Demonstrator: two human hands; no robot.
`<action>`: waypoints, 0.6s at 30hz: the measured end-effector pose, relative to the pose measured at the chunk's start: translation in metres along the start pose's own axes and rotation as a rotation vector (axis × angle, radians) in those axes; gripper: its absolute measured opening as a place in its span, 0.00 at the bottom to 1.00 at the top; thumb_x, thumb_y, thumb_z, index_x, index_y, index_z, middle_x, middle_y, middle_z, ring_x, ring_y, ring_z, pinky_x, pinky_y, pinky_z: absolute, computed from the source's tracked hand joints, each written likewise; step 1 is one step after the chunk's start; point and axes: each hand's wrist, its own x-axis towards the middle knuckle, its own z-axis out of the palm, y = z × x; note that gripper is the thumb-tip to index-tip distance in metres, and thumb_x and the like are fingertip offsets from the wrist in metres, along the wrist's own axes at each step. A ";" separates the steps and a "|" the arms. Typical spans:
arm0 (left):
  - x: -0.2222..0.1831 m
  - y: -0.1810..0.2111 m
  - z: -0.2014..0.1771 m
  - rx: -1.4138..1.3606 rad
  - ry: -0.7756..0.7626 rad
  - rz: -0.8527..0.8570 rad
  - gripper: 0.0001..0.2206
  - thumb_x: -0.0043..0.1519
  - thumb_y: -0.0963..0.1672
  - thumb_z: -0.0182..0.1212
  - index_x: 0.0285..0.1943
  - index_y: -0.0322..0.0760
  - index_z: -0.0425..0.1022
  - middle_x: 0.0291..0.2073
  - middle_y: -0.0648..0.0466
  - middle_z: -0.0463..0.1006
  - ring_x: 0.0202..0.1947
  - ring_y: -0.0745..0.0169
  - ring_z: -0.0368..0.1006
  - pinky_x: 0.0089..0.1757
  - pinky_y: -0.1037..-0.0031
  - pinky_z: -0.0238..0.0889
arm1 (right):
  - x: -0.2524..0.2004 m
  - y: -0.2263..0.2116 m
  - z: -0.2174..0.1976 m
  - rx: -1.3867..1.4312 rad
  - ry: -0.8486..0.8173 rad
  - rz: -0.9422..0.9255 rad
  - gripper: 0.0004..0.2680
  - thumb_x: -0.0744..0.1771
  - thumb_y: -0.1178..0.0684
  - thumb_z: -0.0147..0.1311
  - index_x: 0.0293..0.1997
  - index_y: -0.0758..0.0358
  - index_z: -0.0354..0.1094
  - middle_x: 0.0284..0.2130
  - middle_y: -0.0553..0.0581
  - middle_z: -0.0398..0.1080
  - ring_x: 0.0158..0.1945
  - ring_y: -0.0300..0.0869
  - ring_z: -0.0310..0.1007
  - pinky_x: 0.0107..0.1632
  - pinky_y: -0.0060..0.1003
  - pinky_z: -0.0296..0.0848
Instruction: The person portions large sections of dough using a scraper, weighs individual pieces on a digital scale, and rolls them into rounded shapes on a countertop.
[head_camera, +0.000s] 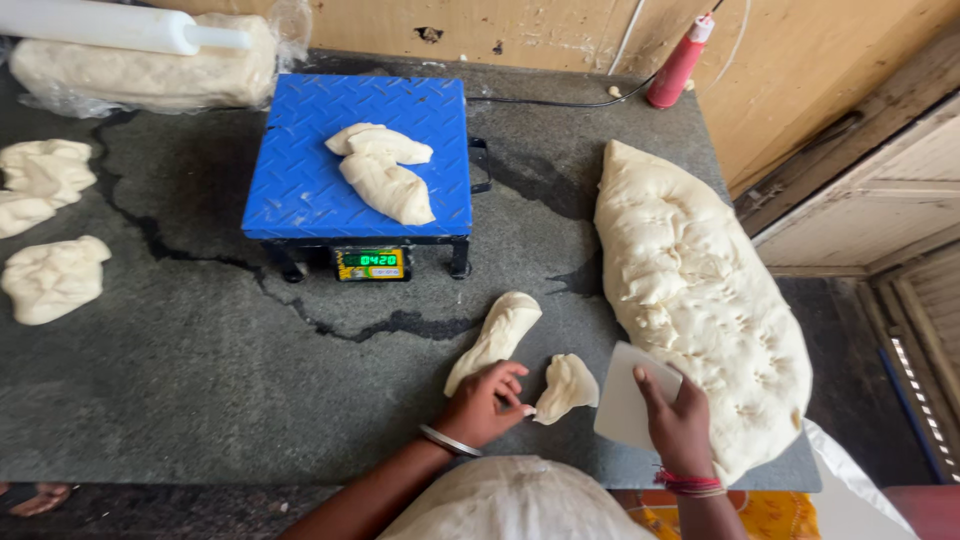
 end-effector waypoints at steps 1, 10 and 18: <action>0.003 -0.001 -0.003 -0.014 -0.007 -0.029 0.21 0.53 0.41 0.75 0.54 0.35 0.74 0.39 0.51 0.78 0.34 0.65 0.79 0.32 0.77 0.72 | 0.002 -0.028 -0.004 0.046 -0.002 -0.095 0.11 0.67 0.53 0.61 0.46 0.73 0.73 0.32 0.57 0.77 0.34 0.37 0.75 0.37 0.33 0.74; -0.003 0.005 -0.004 -0.005 -0.047 0.059 0.15 0.52 0.41 0.75 0.45 0.32 0.76 0.40 0.52 0.78 0.33 0.67 0.79 0.30 0.76 0.73 | -0.022 -0.190 -0.015 -0.428 -0.135 -0.687 0.07 0.63 0.60 0.63 0.43 0.66 0.75 0.36 0.64 0.77 0.37 0.50 0.79 0.40 0.38 0.75; -0.011 0.007 -0.006 0.011 0.006 0.104 0.29 0.49 0.45 0.81 0.54 0.34 0.67 0.39 0.51 0.76 0.34 0.65 0.77 0.31 0.76 0.74 | 0.040 -0.025 0.069 -0.523 -0.384 -0.274 0.13 0.62 0.47 0.66 0.42 0.66 0.76 0.30 0.67 0.77 0.36 0.56 0.80 0.40 0.45 0.77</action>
